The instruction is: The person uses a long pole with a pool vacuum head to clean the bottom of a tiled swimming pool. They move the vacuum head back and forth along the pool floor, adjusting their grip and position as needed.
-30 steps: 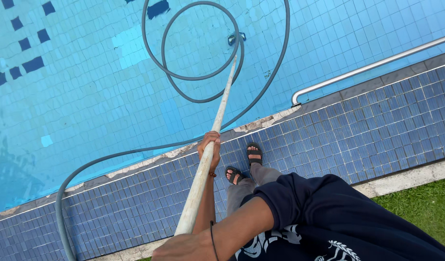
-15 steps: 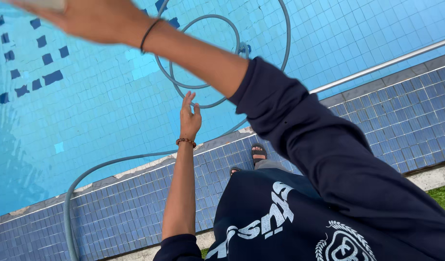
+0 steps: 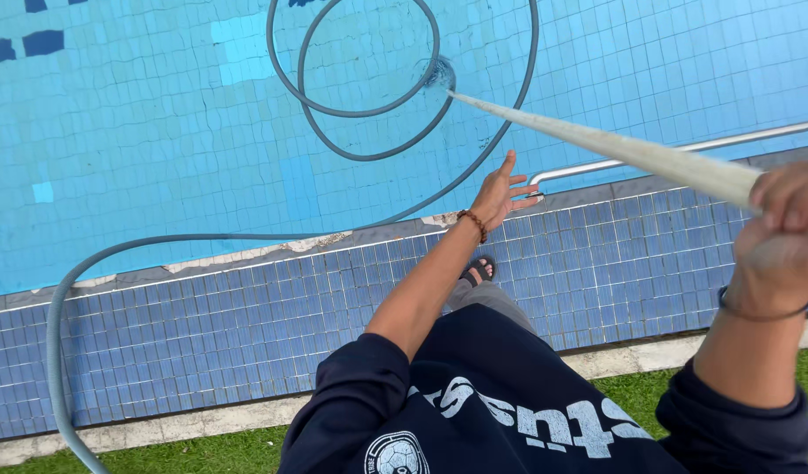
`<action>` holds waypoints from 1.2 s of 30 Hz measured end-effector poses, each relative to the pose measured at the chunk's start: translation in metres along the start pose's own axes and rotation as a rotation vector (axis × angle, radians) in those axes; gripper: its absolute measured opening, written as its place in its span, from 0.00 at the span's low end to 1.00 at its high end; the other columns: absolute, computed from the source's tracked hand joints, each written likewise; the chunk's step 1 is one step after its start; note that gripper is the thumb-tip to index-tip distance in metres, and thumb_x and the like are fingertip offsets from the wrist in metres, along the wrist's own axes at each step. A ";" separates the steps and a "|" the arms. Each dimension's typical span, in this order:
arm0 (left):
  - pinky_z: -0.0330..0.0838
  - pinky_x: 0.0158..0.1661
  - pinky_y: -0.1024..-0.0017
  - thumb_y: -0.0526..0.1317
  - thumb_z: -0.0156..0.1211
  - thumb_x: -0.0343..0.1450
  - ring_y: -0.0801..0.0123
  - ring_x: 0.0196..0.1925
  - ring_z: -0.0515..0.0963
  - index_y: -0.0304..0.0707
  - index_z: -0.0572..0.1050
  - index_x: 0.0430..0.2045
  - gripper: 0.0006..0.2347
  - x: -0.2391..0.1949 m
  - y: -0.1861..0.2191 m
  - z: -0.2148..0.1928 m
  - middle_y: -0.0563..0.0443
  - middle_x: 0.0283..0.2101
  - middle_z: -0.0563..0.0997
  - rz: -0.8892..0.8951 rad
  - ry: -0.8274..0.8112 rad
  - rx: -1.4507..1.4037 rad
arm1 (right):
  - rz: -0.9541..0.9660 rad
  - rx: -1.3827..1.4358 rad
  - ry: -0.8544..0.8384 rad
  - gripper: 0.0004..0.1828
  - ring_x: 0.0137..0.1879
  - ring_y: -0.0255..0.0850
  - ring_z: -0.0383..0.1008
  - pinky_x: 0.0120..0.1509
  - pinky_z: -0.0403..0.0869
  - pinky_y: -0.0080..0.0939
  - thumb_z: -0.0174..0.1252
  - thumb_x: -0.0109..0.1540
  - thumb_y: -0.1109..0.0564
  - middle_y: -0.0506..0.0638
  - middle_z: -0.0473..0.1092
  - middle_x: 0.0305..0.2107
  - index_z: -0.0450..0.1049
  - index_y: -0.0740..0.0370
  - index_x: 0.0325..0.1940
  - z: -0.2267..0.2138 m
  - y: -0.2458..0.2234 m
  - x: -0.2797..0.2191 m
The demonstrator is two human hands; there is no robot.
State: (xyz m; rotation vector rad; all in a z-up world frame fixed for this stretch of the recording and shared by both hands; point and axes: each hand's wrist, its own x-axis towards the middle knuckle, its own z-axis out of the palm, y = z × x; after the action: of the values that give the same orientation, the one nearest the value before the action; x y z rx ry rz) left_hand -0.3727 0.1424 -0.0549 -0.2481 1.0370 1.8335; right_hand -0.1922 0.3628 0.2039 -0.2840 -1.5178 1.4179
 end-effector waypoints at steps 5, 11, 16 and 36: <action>0.83 0.41 0.49 0.52 0.54 0.74 0.39 0.46 0.80 0.15 0.52 0.61 0.34 0.062 -0.056 0.044 0.19 0.52 0.69 -0.109 0.102 -0.184 | -0.191 -0.044 -0.474 0.20 0.14 0.31 0.61 0.23 0.67 0.39 0.51 0.69 0.44 0.39 0.58 0.10 0.59 0.57 0.29 -0.065 -0.037 -0.144; 0.77 0.20 0.53 0.33 0.55 0.72 0.53 0.22 0.76 0.08 0.61 0.47 0.17 0.108 -0.125 0.040 0.34 0.30 0.72 -0.198 0.429 -0.021 | 0.541 0.261 -1.426 0.28 0.75 0.61 0.57 0.75 0.53 0.75 0.57 0.66 0.35 0.63 0.66 0.58 0.76 0.62 0.52 -0.018 -0.065 -0.018; 0.81 0.24 0.55 0.30 0.53 0.68 0.49 0.27 0.83 0.07 0.66 0.46 0.17 0.123 -0.147 0.076 0.29 0.34 0.78 -0.232 0.545 0.233 | 1.318 -0.796 -1.088 0.55 0.61 0.58 0.75 0.61 0.77 0.58 0.43 0.58 0.22 0.72 0.69 0.58 0.55 0.67 0.75 -0.035 0.081 -0.010; 0.83 0.27 0.57 0.34 0.59 0.72 0.54 0.35 0.83 0.30 0.56 0.47 0.17 0.193 -0.137 0.098 0.38 0.42 0.70 0.010 0.288 -0.407 | 1.776 0.066 -0.541 0.10 0.22 0.27 0.62 0.20 0.64 0.27 0.57 0.64 0.62 0.47 0.63 0.27 0.64 0.69 0.42 -0.061 0.207 -0.028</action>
State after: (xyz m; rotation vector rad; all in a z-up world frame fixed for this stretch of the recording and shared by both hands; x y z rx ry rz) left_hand -0.3309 0.3624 -0.1790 -0.7694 0.8436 2.0474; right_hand -0.2230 0.4394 0.0028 -1.5613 -1.5060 3.0415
